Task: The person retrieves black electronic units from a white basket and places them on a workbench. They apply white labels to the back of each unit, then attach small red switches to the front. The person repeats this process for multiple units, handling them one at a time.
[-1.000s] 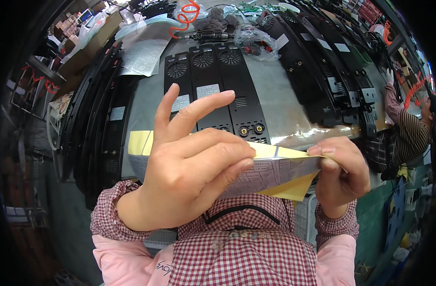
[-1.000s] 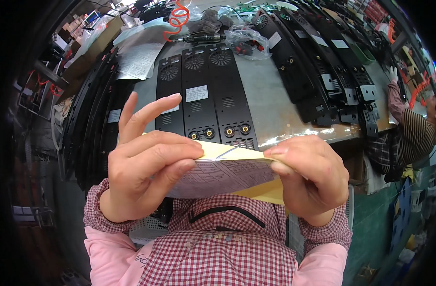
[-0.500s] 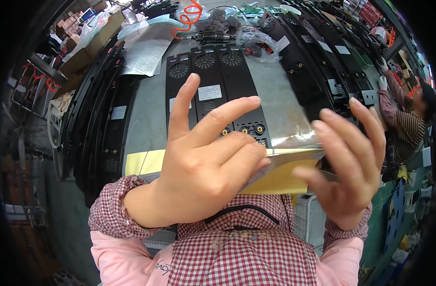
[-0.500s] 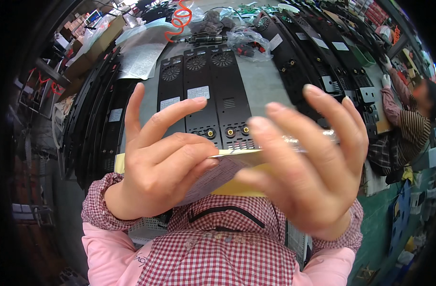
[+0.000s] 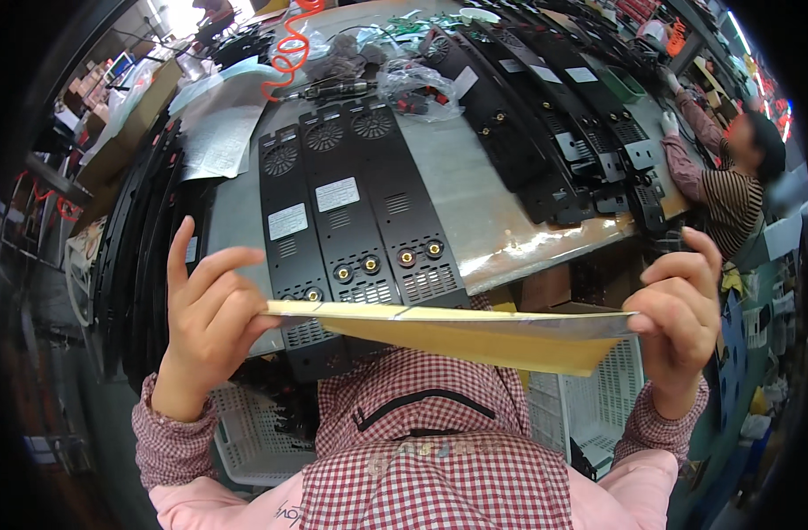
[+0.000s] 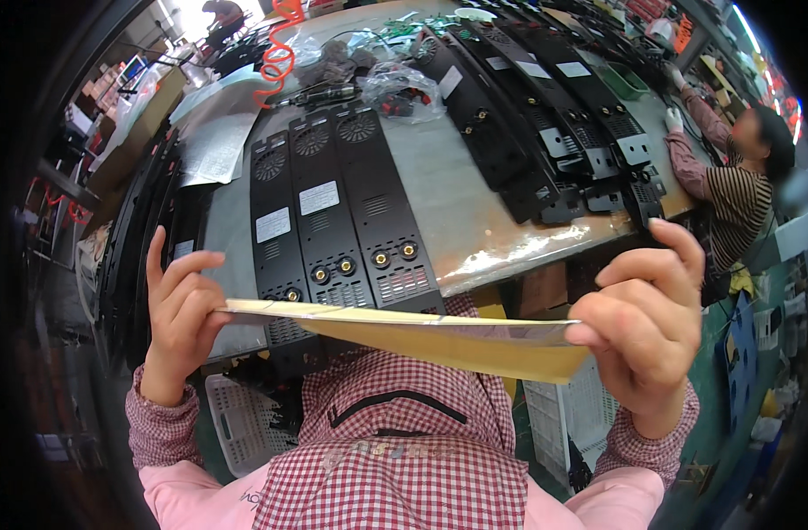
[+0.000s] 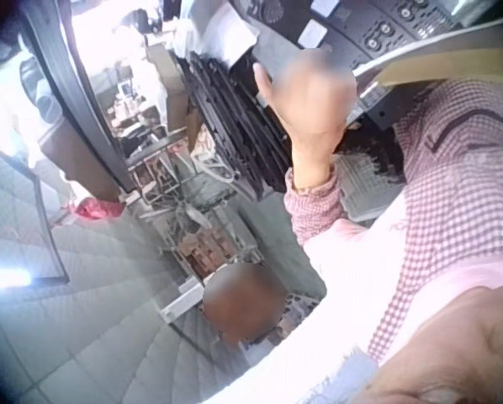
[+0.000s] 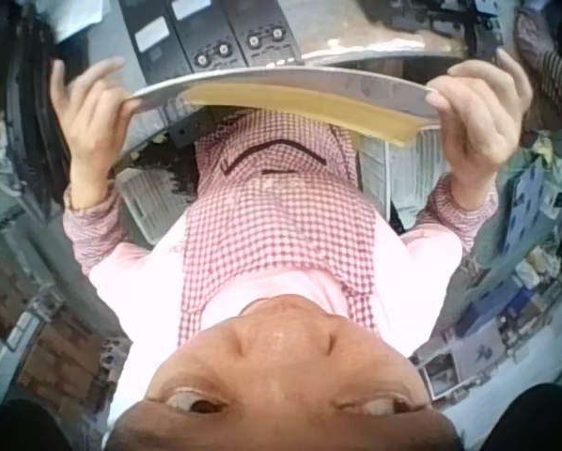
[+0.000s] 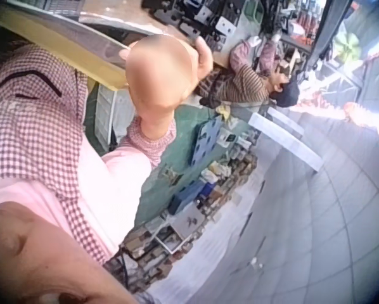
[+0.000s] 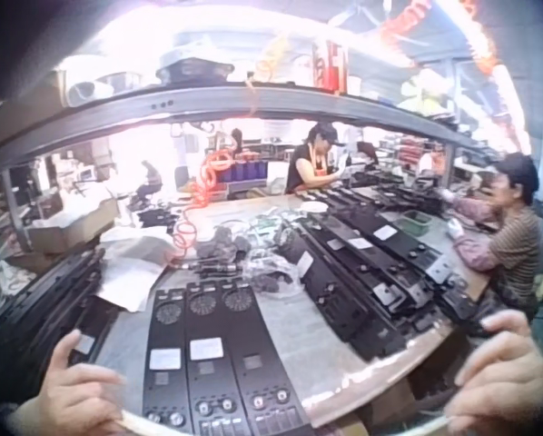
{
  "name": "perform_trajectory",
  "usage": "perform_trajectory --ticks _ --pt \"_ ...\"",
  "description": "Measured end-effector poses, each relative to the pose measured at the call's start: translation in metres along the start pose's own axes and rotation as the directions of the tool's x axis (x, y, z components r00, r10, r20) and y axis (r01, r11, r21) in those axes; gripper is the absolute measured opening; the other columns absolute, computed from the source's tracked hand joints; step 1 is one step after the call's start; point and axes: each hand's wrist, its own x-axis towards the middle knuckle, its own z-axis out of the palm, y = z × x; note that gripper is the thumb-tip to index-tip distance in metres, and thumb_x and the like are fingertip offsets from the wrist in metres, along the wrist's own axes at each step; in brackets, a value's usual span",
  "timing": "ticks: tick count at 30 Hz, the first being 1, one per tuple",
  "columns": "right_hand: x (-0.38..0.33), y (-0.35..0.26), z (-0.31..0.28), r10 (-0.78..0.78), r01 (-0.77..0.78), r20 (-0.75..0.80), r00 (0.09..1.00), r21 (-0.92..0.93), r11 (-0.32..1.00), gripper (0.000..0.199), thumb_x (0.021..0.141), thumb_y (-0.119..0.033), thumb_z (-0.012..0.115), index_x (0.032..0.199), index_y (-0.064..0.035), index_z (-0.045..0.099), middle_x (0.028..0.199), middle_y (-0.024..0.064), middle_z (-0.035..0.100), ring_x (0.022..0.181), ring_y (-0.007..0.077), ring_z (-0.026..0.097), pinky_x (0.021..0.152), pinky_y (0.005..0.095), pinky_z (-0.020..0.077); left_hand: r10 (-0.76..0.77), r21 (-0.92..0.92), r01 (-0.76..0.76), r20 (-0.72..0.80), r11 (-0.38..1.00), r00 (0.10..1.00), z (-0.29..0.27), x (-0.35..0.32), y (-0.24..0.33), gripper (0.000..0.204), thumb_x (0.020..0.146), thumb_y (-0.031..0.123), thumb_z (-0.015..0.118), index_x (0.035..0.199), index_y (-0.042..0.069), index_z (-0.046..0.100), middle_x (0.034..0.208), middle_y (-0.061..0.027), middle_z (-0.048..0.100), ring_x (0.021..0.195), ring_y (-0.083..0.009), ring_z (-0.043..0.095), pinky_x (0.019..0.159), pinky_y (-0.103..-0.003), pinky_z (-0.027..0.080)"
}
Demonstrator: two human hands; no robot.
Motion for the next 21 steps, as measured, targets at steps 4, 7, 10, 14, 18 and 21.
perform_trajectory --ticks 4,7,10,14,18,21 --pt "-0.020 0.020 0.011 0.103 -0.102 -0.019 0.994 0.057 0.993 0.018 0.080 -0.020 0.073 0.075 -0.0060 0.063 0.067 0.0014 0.060 0.076 0.0228 0.060 0.103 0.0486 0.0395 -0.086 -0.353 0.114 0.095 0.929 0.992 0.002 0.003 0.000 0.008 0.083 0.006 0.070 0.083 0.005 0.062 0.082 -0.0070 0.066 0.099 -0.0258 0.068 0.112 -0.056 0.034" --pt "-0.035 0.041 0.024 0.165 -0.171 0.051 0.985 0.174 0.970 0.013 0.082 -0.014 0.071 0.077 -0.0050 0.064 0.069 0.0027 0.061 0.077 0.0224 0.059 0.102 0.0463 0.0398 -0.208 -0.598 0.261 0.158 0.757 0.965 0.006 -0.005 0.004 0.010 0.082 -0.004 0.066 0.091 0.000 0.068 0.087 -0.0107 0.071 0.089 -0.0254 0.071 0.103 -0.050 0.046" --pt "-0.044 0.058 0.046 0.305 -0.341 0.187 0.934 0.202 0.918 0.011 0.085 -0.012 0.070 0.078 -0.0047 0.065 0.076 0.0038 0.062 0.083 0.0246 0.060 0.103 0.0480 0.0386 -0.396 -0.664 0.400 0.168 0.631 0.903 0.020 -0.004 0.009 0.005 0.083 -0.004 0.065 0.088 -0.003 0.068 0.080 -0.0115 0.070 0.079 -0.0236 0.071 0.090 -0.041 0.054" --pt "-0.026 0.052 0.094 0.257 -0.223 0.220 0.941 -0.170 0.960 0.015 0.089 -0.019 0.069 0.096 -0.0062 0.070 0.093 0.0108 0.068 0.104 0.0304 0.061 0.107 0.0513 0.0371 -0.524 -0.689 0.576 0.325 0.439 0.787 0.050 0.019 0.012 0.012 0.086 0.006 0.070 0.087 -0.006 0.071 0.076 -0.0094 0.071 0.070 -0.0132 0.067 0.070 -0.026 0.053" --pt "0.031 -0.010 0.149 0.048 -0.074 0.095 0.994 0.296 0.952 0.031 0.090 -0.023 0.068 0.116 -0.0079 0.066 0.095 0.0119 0.068 0.104 0.0327 0.063 0.099 0.0496 0.0443 -0.490 -0.720 0.617 0.433 0.317 0.757 0.078 0.037 0.009 0.011 0.086 0.007 0.071 0.088 -0.004 0.073 0.076 -0.0061 0.071 0.071 -0.0086 0.065 0.068 -0.024 0.052" --pt "0.059 -0.040 0.179 0.009 -0.255 0.394 0.919 0.578 0.775 0.033 0.089 -0.021 0.069 0.119 -0.0085 0.066 0.088 0.0095 0.065 0.090 0.0324 0.065 0.085 0.0446 0.0505 -0.471 -0.718 0.671 0.535 0.184 0.702 0.087 0.047 0.001 0.013 0.089 0.009 0.071 0.091 -0.004 0.073 0.078 -0.0037 0.071 0.072 -0.0075 0.063 0.068 -0.023 0.052"
